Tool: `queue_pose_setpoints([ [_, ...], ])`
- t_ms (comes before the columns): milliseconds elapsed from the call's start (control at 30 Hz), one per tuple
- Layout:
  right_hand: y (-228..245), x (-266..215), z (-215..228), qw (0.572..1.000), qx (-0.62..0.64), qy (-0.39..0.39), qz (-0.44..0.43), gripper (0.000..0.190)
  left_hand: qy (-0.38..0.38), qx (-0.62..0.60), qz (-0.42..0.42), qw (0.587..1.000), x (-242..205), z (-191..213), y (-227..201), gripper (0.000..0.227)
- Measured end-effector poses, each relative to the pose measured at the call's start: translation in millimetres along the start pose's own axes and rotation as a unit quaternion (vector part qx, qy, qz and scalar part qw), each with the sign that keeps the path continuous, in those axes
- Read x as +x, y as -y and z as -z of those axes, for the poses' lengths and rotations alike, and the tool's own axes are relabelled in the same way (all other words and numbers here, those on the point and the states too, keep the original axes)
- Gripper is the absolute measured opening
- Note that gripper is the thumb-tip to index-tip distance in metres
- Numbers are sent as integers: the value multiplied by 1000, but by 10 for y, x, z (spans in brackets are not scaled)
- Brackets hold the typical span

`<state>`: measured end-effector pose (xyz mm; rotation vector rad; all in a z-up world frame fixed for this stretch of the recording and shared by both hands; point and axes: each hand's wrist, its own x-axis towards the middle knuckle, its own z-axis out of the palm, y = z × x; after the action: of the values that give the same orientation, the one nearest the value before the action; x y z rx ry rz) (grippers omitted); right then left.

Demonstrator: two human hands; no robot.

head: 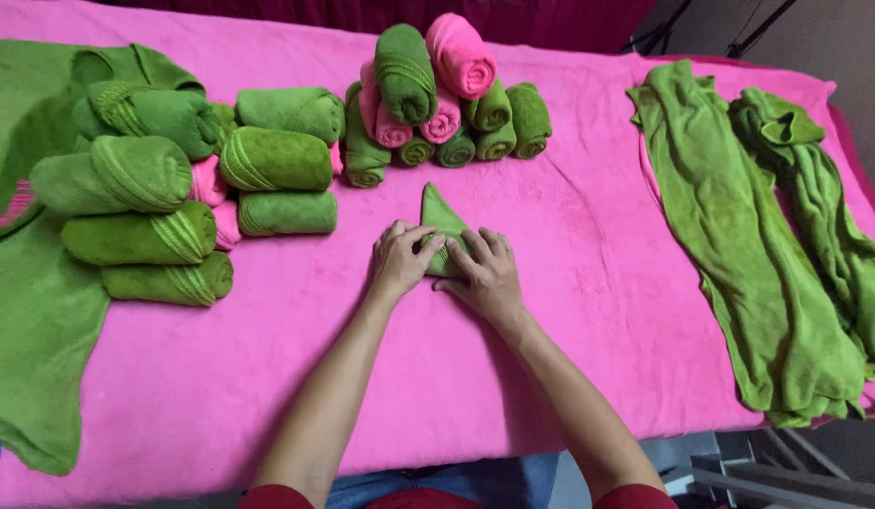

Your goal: Folding and rolling a small green towel into a decorative shape on a treatment table

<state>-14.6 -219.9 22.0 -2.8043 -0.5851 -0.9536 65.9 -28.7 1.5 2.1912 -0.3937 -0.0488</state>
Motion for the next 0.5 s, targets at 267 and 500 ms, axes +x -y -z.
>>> queue_pose_setpoints([
  [267, -137, 78, 29, 987, 69, 88, -116, 62, -155, -287, 231, 917, -692, -125, -584, 83],
  [500, 921, -501, 655, 942, 212, 29, -258, 58, -120, -512, 203, 826, -1518, -196, -1012, 79],
])
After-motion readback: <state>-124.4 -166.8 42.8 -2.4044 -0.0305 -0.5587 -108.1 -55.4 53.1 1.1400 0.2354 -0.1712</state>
